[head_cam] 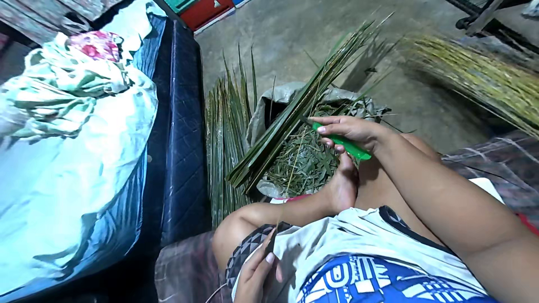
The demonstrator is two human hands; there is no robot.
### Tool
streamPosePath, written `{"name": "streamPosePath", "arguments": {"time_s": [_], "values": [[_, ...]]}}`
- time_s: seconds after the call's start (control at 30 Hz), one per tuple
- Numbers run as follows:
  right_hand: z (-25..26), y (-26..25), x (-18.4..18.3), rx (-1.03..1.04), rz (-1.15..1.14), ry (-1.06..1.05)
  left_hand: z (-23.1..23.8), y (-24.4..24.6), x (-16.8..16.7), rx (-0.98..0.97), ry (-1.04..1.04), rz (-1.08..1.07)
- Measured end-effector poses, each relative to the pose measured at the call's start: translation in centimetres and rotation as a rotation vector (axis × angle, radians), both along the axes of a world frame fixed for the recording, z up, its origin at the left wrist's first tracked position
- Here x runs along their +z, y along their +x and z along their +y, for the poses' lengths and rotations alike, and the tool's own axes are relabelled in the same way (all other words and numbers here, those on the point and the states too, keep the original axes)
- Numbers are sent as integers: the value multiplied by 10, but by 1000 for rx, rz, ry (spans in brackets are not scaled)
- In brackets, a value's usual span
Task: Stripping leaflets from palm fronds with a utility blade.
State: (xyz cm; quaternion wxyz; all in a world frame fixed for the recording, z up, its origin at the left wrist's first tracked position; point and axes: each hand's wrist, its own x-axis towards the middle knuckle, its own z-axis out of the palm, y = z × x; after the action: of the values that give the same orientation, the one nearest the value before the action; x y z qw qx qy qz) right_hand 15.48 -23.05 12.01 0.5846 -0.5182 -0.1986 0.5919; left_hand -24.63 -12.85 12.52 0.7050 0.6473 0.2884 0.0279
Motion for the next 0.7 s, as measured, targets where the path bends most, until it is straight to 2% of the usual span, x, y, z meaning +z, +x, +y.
{"name": "streamPosePath", "arguments": {"time_s": [0.17, 0.47, 0.7], "values": [[0, -5, 0, 34, -28, 8, 5, -15, 8, 13, -19, -10], [-1, -4, 1, 34, -125, 11, 6, -20, 6, -27, -184, -50], [0, -7, 3, 47, -271, -26, 6, -24, 8, -11, -258, -45]]}}
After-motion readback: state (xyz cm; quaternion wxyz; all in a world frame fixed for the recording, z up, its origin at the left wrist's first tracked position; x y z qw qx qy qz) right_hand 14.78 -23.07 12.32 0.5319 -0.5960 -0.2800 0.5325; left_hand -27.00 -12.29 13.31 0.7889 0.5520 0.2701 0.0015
